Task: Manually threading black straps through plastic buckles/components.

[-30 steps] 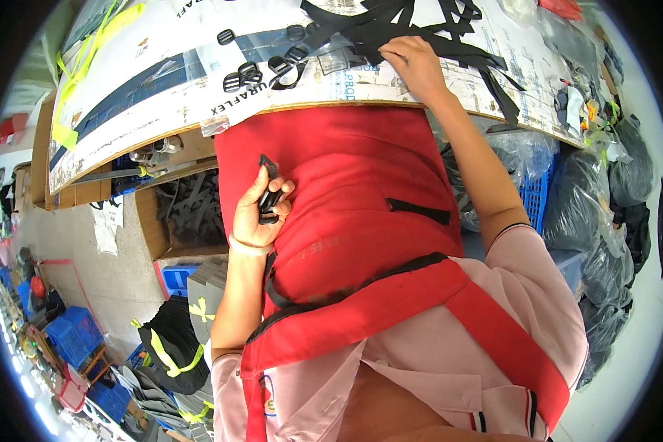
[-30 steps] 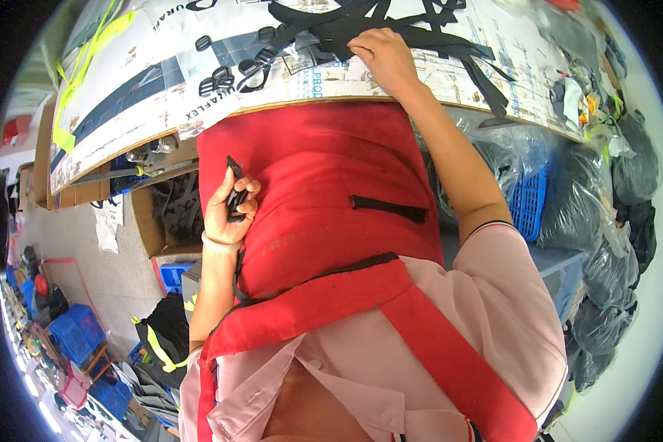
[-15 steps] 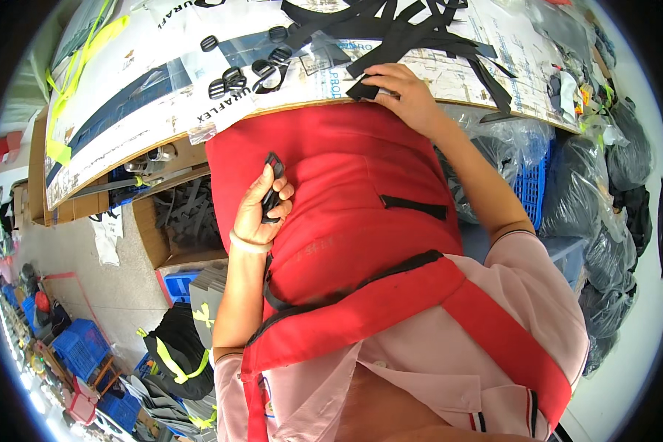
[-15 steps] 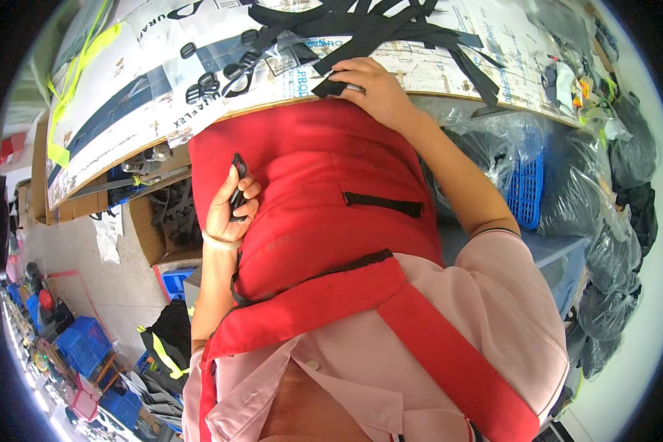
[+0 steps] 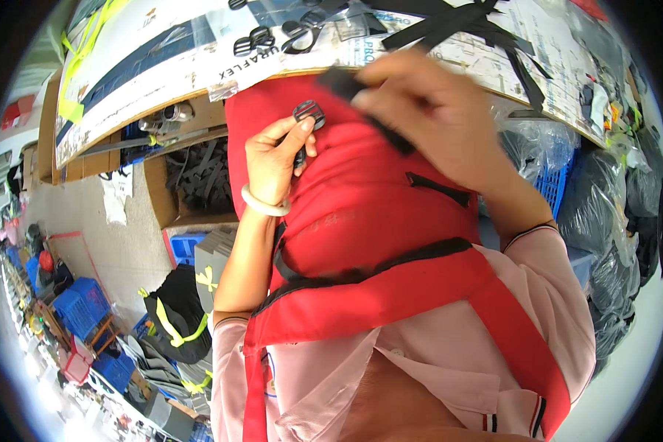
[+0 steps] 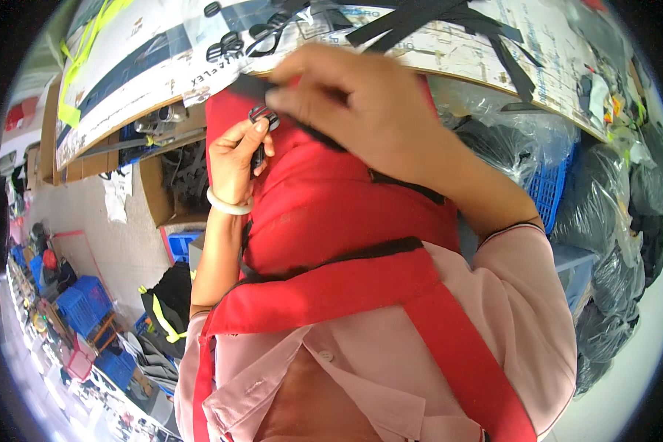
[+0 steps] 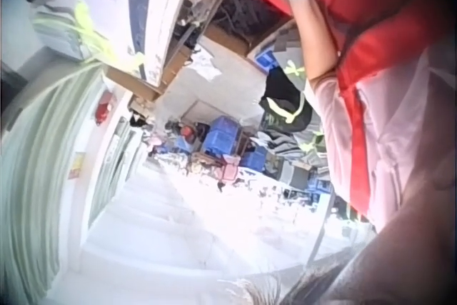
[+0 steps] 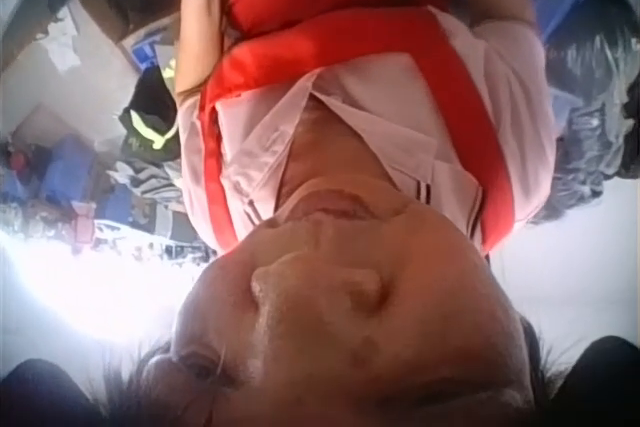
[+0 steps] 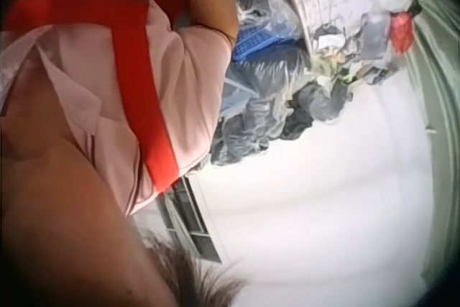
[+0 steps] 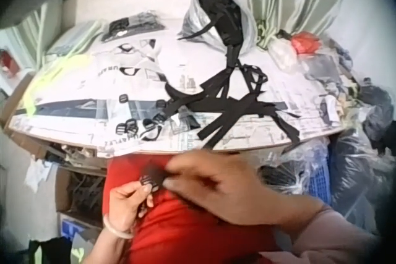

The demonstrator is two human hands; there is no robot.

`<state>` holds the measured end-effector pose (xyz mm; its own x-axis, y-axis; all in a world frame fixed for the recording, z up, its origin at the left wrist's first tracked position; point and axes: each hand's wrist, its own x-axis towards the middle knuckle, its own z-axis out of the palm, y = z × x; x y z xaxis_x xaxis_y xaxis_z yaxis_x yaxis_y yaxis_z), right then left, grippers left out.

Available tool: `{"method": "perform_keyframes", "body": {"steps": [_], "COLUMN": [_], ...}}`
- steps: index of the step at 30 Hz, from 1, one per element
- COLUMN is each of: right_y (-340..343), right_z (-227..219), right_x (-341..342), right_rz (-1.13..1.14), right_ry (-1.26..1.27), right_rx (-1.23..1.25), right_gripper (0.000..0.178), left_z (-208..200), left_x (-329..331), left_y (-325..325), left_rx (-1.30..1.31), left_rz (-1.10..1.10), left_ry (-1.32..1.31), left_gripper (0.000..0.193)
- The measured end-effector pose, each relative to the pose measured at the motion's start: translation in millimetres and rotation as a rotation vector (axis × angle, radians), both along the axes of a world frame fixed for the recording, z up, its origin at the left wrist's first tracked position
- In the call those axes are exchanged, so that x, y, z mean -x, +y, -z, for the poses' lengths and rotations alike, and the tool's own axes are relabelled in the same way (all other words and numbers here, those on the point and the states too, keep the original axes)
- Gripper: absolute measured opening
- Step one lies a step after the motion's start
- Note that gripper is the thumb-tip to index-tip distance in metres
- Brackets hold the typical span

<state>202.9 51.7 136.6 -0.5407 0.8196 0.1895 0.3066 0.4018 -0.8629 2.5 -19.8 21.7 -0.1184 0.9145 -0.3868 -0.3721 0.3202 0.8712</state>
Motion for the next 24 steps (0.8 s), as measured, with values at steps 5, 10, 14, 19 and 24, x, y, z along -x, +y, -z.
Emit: {"method": "perform_keyframes", "body": {"steps": [5,10,14,19,24], "right_y": [-1.3,1.0,-2.9,-2.8,4.3], "right_z": [85.6,94.4,95.0,107.2,115.8], "right_x": [18.8,29.5,33.0,43.5,37.8], "right_rz": [-0.097,-0.06,-0.034,0.018,-0.104], "right_ry": [0.084,0.194,0.376,0.316,0.42], "right_rx": [0.704,0.926,1.033,0.925,1.125], "right_gripper": [0.017,0.019,0.02,0.024,0.028], "left_z": [-4.0,5.0,13.9,12.3,15.2], "left_x": [-2.4,-3.6,-0.2,2.6,7.2], "left_y": [0.5,-0.3,-0.6,-0.1,-8.2], "left_rx": [-0.079,-0.245,-0.406,-0.511,-0.375], "left_rz": [0.019,-0.075,-0.06,-0.022,0.032], "left_ry": [0.124,0.299,0.687,0.908,0.49], "left_gripper": [0.011,0.015,0.016,0.016,0.019]}}
